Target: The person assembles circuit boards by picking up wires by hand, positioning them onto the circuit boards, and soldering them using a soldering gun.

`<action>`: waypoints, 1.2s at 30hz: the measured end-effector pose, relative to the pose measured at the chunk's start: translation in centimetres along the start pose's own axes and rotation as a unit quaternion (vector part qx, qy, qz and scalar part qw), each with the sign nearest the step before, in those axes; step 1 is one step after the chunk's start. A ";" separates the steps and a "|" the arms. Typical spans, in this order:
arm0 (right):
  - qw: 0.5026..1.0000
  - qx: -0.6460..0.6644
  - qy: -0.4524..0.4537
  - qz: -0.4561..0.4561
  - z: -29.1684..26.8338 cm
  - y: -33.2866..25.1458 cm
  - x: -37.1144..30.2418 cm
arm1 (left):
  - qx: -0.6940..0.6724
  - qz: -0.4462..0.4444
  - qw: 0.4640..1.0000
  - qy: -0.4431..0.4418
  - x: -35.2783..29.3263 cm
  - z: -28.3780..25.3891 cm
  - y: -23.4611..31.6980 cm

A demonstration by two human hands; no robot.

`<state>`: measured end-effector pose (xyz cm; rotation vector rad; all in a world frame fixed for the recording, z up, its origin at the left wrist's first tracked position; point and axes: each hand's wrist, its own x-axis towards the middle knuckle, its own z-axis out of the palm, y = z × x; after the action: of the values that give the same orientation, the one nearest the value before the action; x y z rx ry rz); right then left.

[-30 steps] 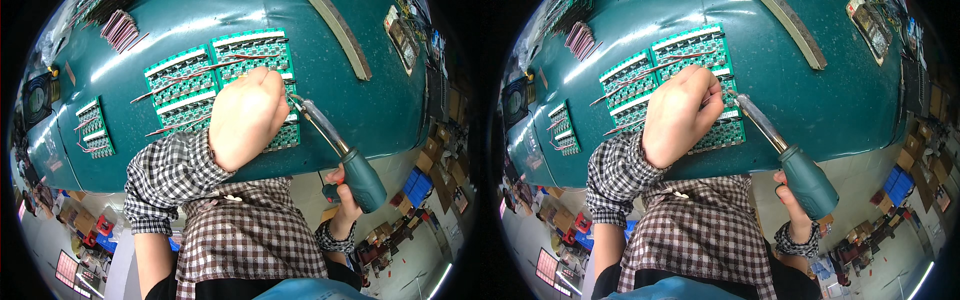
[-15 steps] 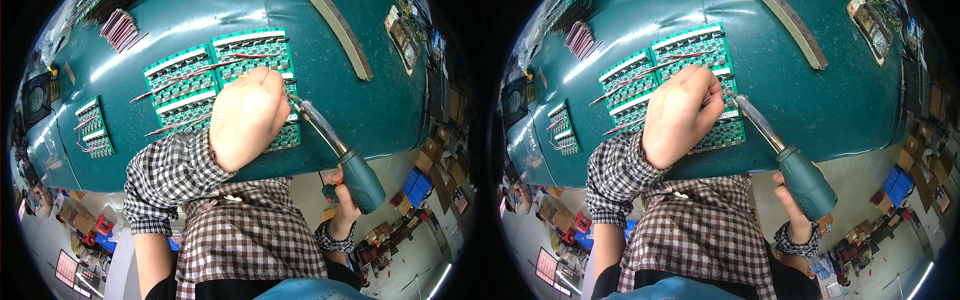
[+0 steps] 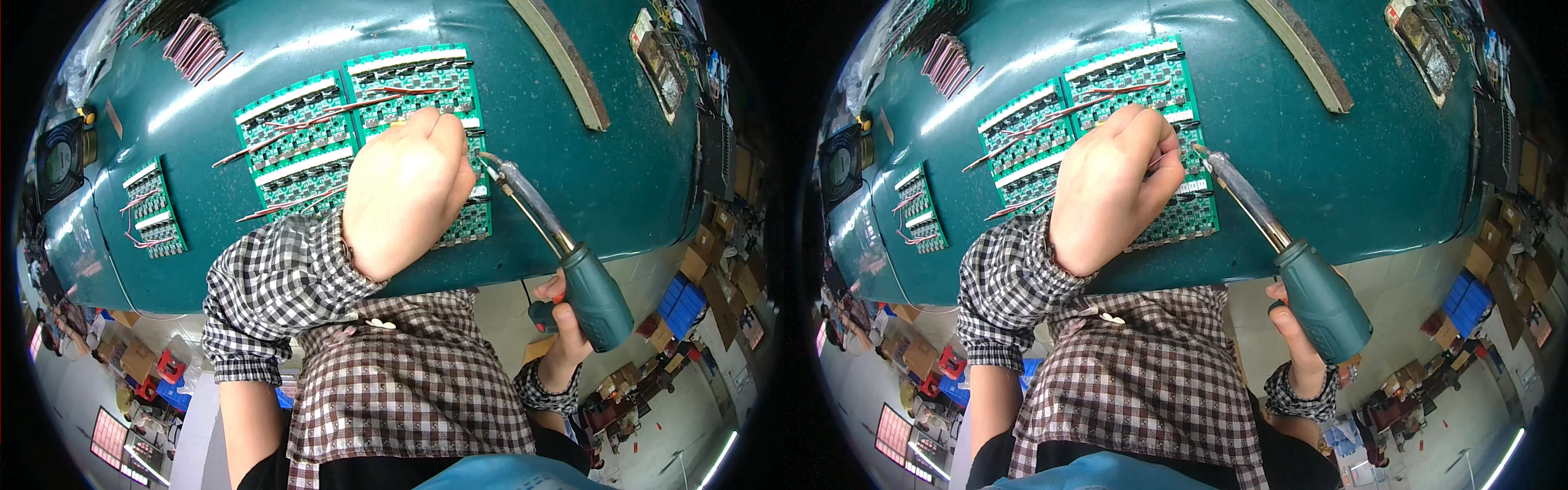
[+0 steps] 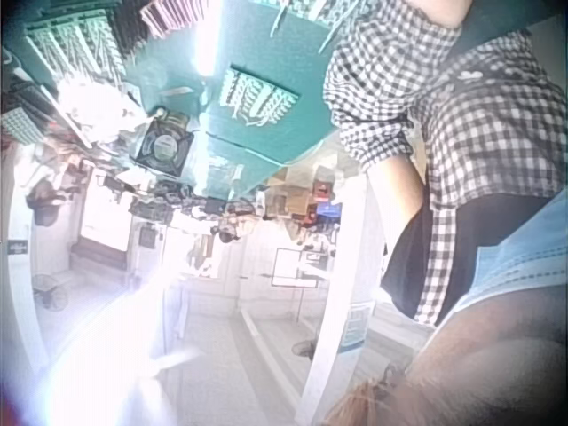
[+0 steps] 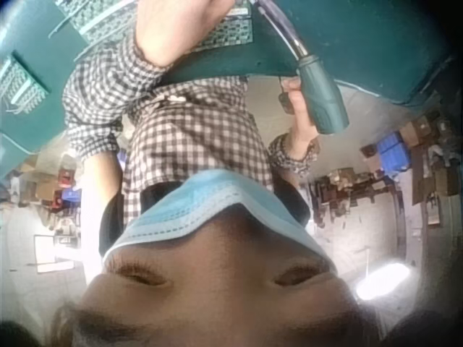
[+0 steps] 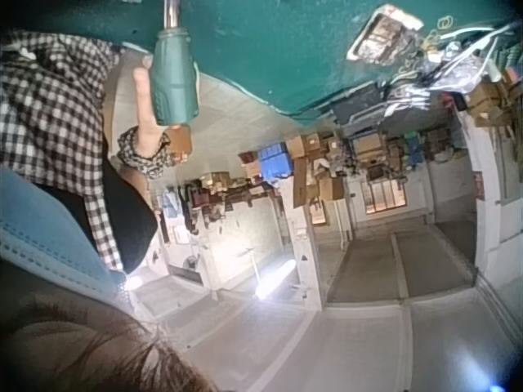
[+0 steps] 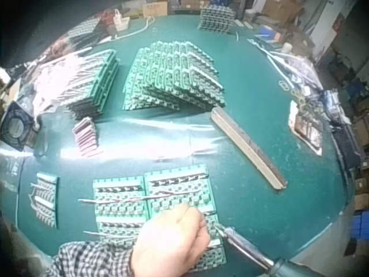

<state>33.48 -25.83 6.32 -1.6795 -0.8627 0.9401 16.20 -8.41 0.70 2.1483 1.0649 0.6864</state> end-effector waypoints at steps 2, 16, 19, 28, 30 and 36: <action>1.000 0.000 -0.004 0.004 -0.2 0.1 0.0 | 0.001 0.002 1.000 0.001 0.0 0.0 0.0; 0.999 0.007 -0.006 0.044 -0.2 -0.3 -0.1 | -0.003 -0.010 1.000 0.002 -0.3 -0.1 0.2; 0.999 0.008 -0.014 0.035 -0.1 -0.3 0.0 | 0.008 -0.012 1.000 0.007 -0.3 -0.1 0.2; 0.998 0.001 -0.027 0.052 -0.5 -0.4 -0.4 | 0.020 -0.009 1.000 0.011 -0.2 0.1 0.5; 0.999 0.003 -0.027 0.031 -0.4 -0.1 -0.2 | 0.020 -0.014 1.000 0.015 -0.4 0.1 0.3; 1.000 -0.002 -0.015 0.016 -0.2 0.2 -0.4 | 0.016 -0.008 1.000 0.024 -0.5 0.6 0.2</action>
<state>33.52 -26.30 6.21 -1.6922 -0.8598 0.9882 16.48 -9.16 0.36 2.1583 1.1246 0.7220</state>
